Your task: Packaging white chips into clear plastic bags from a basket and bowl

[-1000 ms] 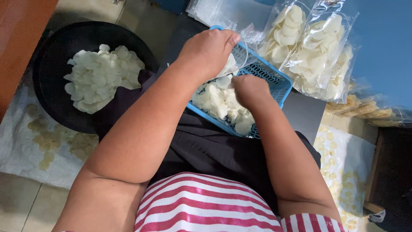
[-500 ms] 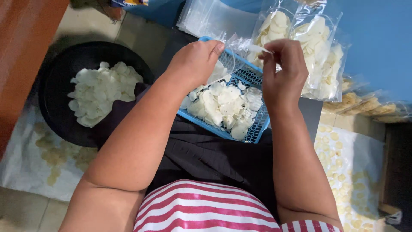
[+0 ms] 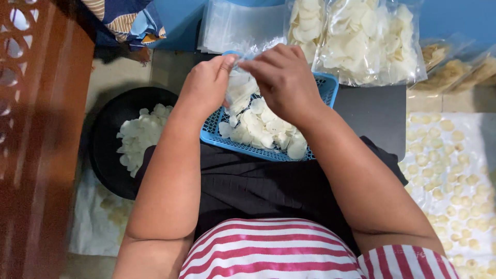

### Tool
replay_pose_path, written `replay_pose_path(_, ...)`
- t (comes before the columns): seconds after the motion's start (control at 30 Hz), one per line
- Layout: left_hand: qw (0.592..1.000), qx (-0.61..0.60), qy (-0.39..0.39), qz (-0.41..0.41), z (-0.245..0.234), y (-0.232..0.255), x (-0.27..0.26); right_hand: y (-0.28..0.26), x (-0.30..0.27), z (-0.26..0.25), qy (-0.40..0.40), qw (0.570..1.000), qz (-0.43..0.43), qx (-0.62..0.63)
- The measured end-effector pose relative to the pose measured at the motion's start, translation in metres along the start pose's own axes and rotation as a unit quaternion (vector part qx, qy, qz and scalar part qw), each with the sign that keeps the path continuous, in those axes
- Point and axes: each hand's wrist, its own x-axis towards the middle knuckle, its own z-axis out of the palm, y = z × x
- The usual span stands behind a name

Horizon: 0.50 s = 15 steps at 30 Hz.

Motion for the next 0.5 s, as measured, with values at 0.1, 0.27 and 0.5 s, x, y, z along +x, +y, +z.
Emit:
replay_pose_path(0.1, 0.998, -0.033, 0.037, 0.038, 0.001, -0.015, 0.005, 0.004, 0.002, -0.008, 0.048, 0.996, 0.03, 0.072)
replay_pose_path(0.27, 0.996, -0.059, 0.032, 0.062, 0.002, -0.024, 0.008, 0.029, -0.014, 0.009, 0.094, 0.984, 0.135, 0.066)
replay_pose_path(0.5, 0.996, -0.064, 0.032, 0.052, 0.001, -0.021, 0.006, 0.083, -0.059, 0.088, -0.347, 0.886, 0.263, -0.16)
